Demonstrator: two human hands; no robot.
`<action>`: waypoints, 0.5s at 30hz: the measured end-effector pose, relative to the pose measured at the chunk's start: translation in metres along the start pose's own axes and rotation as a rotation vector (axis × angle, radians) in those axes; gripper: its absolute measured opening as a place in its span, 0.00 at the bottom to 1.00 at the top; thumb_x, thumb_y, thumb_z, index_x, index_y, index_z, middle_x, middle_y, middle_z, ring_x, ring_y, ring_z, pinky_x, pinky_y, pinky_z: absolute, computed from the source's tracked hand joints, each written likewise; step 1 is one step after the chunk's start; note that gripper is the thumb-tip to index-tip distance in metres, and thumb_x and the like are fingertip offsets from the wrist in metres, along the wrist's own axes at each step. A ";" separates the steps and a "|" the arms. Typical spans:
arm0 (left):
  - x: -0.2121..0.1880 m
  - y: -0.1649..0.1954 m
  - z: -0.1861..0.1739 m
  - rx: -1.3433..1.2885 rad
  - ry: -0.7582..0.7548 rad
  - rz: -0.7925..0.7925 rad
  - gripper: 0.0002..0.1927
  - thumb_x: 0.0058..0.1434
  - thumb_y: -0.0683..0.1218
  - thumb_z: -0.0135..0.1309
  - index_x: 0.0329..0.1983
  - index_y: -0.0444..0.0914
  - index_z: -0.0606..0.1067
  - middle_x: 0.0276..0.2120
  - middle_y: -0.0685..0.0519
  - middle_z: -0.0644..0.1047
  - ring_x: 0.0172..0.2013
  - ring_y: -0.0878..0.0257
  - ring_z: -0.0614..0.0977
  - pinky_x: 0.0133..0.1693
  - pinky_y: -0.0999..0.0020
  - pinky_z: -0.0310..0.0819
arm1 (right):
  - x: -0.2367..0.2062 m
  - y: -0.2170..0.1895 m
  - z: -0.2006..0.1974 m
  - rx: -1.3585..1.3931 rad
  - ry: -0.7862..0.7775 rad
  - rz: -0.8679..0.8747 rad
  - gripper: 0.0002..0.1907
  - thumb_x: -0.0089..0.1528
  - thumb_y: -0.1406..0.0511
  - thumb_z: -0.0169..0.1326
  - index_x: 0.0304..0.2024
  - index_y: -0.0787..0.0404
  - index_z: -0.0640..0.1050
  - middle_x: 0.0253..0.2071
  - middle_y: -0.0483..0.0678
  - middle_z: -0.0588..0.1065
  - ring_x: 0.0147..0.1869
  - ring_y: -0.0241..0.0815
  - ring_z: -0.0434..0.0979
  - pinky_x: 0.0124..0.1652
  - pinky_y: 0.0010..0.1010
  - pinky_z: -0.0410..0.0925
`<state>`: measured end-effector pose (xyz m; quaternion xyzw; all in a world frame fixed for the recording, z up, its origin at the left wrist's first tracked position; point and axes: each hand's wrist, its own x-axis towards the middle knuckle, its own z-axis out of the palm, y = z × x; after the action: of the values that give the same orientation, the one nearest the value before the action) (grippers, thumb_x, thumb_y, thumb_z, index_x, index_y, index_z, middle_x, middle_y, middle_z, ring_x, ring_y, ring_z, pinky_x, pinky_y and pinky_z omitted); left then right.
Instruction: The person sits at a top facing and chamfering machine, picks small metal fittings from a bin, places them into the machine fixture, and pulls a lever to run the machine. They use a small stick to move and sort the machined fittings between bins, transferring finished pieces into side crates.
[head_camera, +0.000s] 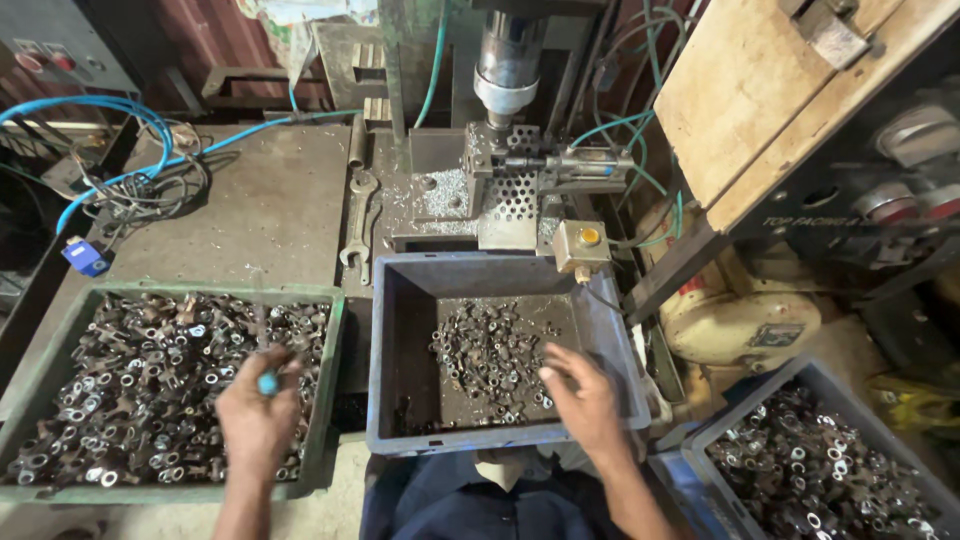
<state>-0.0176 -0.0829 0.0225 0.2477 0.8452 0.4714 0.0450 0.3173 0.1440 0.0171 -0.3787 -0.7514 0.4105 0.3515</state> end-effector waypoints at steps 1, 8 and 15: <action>-0.008 0.013 0.006 -0.123 -0.041 0.048 0.10 0.63 0.46 0.58 0.47 0.43 0.81 0.45 0.50 0.84 0.40 0.65 0.85 0.37 0.69 0.82 | 0.000 -0.002 0.010 0.102 -0.086 0.018 0.22 0.61 0.66 0.60 0.58 0.64 0.78 0.53 0.53 0.81 0.55 0.41 0.83 0.53 0.30 0.74; -0.071 0.101 0.063 -0.301 -0.279 0.343 0.08 0.60 0.43 0.61 0.42 0.38 0.80 0.34 0.50 0.84 0.30 0.64 0.83 0.33 0.69 0.78 | 0.006 -0.020 0.067 0.735 -0.487 0.173 0.22 0.64 0.70 0.55 0.61 0.65 0.74 0.48 0.48 0.80 0.50 0.35 0.79 0.53 0.27 0.72; -0.084 0.112 0.082 -0.341 -0.344 0.422 0.07 0.58 0.41 0.61 0.39 0.36 0.78 0.35 0.49 0.83 0.32 0.55 0.86 0.34 0.64 0.80 | 0.000 -0.002 0.065 0.860 -0.521 0.172 0.12 0.65 0.74 0.56 0.51 0.70 0.77 0.45 0.48 0.80 0.48 0.34 0.78 0.50 0.27 0.71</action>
<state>0.1239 -0.0093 0.0559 0.4823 0.6641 0.5565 0.1293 0.2626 0.1208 -0.0083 -0.1451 -0.5432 0.7909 0.2415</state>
